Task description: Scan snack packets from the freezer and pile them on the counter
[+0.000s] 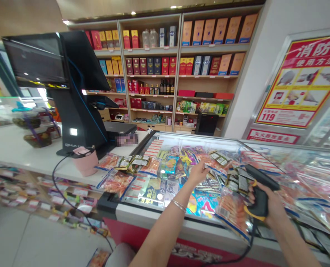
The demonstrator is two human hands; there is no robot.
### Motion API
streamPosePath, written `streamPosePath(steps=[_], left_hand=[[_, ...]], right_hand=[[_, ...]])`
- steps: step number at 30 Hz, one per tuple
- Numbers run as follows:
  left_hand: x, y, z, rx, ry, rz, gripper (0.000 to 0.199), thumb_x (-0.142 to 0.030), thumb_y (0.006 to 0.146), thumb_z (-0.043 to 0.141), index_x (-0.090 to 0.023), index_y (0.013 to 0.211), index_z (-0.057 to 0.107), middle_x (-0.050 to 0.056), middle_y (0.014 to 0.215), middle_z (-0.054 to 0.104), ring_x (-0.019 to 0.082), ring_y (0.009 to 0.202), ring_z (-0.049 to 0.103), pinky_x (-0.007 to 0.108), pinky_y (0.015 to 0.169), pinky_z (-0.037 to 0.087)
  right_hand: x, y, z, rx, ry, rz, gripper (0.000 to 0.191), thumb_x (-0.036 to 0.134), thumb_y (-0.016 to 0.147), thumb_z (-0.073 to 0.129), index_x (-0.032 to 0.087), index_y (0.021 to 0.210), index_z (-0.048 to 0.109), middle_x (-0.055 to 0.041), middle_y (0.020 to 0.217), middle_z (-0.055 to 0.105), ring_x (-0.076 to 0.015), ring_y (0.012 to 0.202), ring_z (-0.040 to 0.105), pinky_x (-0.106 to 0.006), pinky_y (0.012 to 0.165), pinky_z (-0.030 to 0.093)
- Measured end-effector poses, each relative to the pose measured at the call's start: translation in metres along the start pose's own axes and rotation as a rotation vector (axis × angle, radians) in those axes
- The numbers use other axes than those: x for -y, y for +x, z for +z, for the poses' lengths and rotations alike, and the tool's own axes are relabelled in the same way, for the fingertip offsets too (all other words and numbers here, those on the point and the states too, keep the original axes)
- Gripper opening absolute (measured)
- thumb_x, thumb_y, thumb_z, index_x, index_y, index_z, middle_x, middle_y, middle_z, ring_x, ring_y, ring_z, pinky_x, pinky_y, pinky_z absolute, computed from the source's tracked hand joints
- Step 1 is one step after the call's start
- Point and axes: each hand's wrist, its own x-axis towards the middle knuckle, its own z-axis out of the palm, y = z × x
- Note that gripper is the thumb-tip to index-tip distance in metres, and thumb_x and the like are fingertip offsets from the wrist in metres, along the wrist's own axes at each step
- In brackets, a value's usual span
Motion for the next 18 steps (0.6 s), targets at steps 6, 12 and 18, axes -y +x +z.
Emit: streamPosePath(steps=[6,12,18], left_hand=[[-0.002,0.001,-0.017,-0.305,-0.146,0.034,0.034,-0.027,0.092,0.043,-0.023,0.126,0.048,0.004,0.106,0.065,0.016,0.09,0.062,0.028,0.083,0.048],[0.004,0.004,-0.016,-0.393,-0.267,0.064,0.042,-0.025,0.091,0.045,-0.019,0.132,0.04,0.011,0.122,0.06,0.018,0.108,0.06,0.029,0.084,0.051],[0.003,0.001,-0.015,-0.438,-0.168,0.007,0.058,-0.031,0.095,0.04,-0.02,0.147,0.019,0.011,0.116,0.063,0.018,0.103,0.063,0.031,0.088,0.05]], right_hand=[[0.006,-0.006,0.019,0.061,-0.012,-0.101,0.026,0.032,0.056,0.078,0.018,0.073,0.064,0.0005,0.056,0.055,-0.0104,0.037,0.046,-0.02,0.03,0.038],[0.007,-0.017,0.036,0.203,-0.083,-0.177,0.029,0.035,0.062,0.078,0.018,0.078,0.062,0.0011,0.058,0.059,-0.0107,0.035,0.047,-0.022,0.03,0.039],[0.006,-0.024,0.044,0.259,-0.155,-0.084,0.029,0.039,0.067,0.075,0.017,0.077,0.061,0.0015,0.053,0.058,-0.0108,0.032,0.045,-0.023,0.029,0.039]])
